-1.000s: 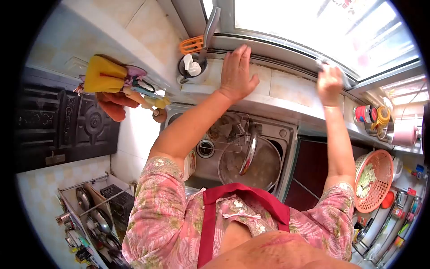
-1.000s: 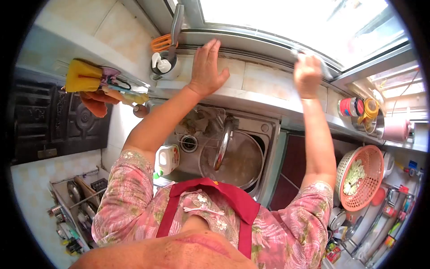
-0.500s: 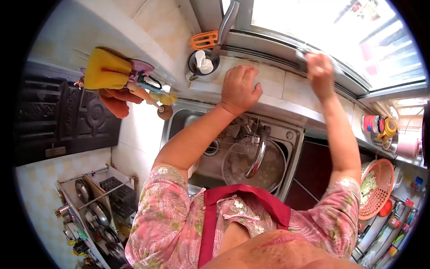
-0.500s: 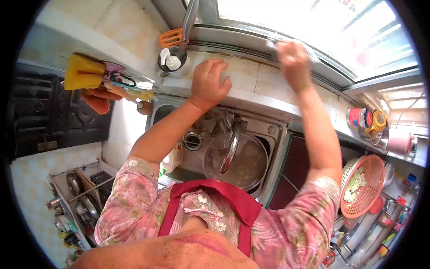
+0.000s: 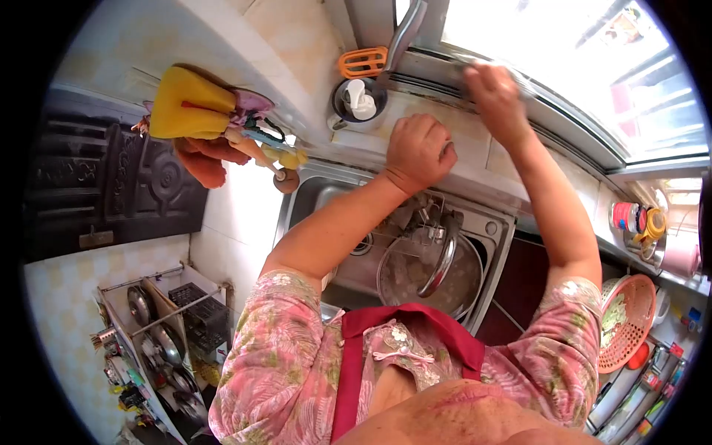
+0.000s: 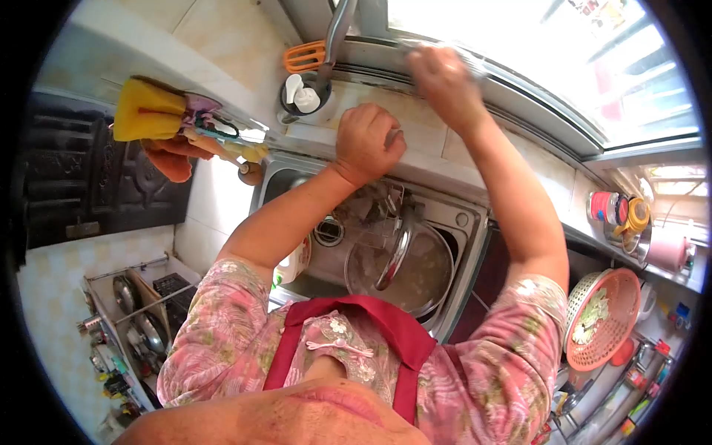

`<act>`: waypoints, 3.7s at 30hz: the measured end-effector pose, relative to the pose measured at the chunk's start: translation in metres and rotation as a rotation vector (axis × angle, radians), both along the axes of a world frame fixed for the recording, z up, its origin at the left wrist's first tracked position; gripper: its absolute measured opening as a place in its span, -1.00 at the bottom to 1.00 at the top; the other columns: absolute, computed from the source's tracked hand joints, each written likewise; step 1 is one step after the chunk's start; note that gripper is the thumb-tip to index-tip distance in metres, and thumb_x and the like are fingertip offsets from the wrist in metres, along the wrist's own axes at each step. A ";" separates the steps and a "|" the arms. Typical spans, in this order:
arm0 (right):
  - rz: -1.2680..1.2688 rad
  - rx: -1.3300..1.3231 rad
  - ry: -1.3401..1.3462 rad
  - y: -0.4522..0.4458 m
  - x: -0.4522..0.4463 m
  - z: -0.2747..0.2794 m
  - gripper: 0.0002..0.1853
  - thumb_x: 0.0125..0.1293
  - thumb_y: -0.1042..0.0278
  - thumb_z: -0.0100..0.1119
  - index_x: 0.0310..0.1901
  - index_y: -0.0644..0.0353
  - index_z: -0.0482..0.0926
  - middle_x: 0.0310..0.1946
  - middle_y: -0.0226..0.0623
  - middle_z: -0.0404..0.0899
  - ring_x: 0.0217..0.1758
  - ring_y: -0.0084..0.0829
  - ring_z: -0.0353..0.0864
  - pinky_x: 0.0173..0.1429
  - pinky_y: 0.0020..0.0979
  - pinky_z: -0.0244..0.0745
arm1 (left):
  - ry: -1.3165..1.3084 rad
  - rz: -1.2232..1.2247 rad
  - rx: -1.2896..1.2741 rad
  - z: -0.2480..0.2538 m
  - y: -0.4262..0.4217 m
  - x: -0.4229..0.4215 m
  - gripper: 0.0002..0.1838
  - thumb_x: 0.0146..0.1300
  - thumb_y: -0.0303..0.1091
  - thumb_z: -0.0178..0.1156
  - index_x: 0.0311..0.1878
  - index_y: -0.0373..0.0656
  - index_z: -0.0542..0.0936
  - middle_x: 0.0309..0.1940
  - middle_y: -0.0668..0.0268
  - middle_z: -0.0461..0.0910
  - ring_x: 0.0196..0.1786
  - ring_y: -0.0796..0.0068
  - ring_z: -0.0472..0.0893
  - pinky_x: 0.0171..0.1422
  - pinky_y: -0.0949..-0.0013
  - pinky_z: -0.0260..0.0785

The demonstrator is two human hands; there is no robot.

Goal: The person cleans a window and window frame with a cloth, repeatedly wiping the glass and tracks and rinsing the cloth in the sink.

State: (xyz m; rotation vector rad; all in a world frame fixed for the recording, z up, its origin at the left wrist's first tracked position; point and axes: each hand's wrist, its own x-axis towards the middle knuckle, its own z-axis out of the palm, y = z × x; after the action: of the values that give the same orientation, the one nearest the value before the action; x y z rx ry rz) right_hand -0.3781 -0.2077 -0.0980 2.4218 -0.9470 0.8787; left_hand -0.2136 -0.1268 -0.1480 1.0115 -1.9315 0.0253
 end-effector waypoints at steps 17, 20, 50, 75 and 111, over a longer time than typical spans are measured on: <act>0.153 -0.149 0.231 -0.016 0.013 -0.022 -0.95 -0.10 0.37 0.09 -0.53 -0.01 0.43 -0.40 -0.56 0.23 -0.22 -0.71 0.38 -0.59 -0.71 0.39 | -0.031 0.012 -0.101 0.001 0.002 0.000 -0.82 -0.16 -0.36 0.21 -0.60 -0.04 0.36 -0.60 0.30 0.31 -0.56 0.21 0.35 -0.46 0.19 0.15; 0.078 -0.258 0.182 -0.022 0.052 -0.026 -0.97 -0.09 0.39 0.11 -0.53 0.01 0.48 -0.37 -0.56 0.26 -0.17 -0.68 0.40 -0.54 -0.68 0.43 | -0.042 0.022 -0.101 -0.002 0.002 -0.001 -0.81 -0.17 -0.37 0.22 -0.62 -0.04 0.35 -0.61 0.31 0.31 -0.56 0.22 0.37 -0.46 0.21 0.15; -0.540 0.022 0.117 0.082 -0.190 -0.028 -0.92 0.01 0.47 0.10 -0.39 0.13 0.50 -0.32 -0.29 0.50 -0.21 -0.32 0.54 -0.16 -0.36 0.52 | -0.046 -0.014 -0.009 0.001 0.010 -0.001 -0.79 -0.14 -0.43 0.22 -0.59 -0.07 0.33 -0.62 0.29 0.33 -0.53 0.20 0.38 -0.44 0.18 0.18; -0.783 -0.137 -0.452 0.075 -0.199 -0.020 -0.75 0.03 0.62 0.16 -0.19 0.28 0.50 -0.12 -0.09 0.47 -0.02 -0.12 0.50 0.03 -0.21 0.47 | -0.217 0.013 0.015 0.007 0.010 -0.008 -0.81 -0.13 -0.42 0.20 -0.60 -0.08 0.34 -0.64 0.30 0.31 -0.55 0.20 0.38 -0.46 0.19 0.18; -1.013 -0.102 -0.611 0.080 -0.192 -0.047 -0.45 0.11 0.37 0.19 0.15 0.41 0.37 0.16 0.07 0.36 0.12 0.01 0.41 0.24 -0.13 0.31 | -0.299 0.048 0.004 -0.003 0.009 -0.008 -0.82 -0.07 -0.38 0.17 -0.59 -0.08 0.33 -0.59 0.27 0.34 -0.51 0.15 0.39 -0.43 0.13 0.23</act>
State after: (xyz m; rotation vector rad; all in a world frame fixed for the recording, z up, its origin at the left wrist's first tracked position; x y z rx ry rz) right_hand -0.5704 -0.1273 -0.1447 1.2365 -1.9930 1.1705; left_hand -0.2220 -0.1182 -0.1509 1.1062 -2.1761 0.2108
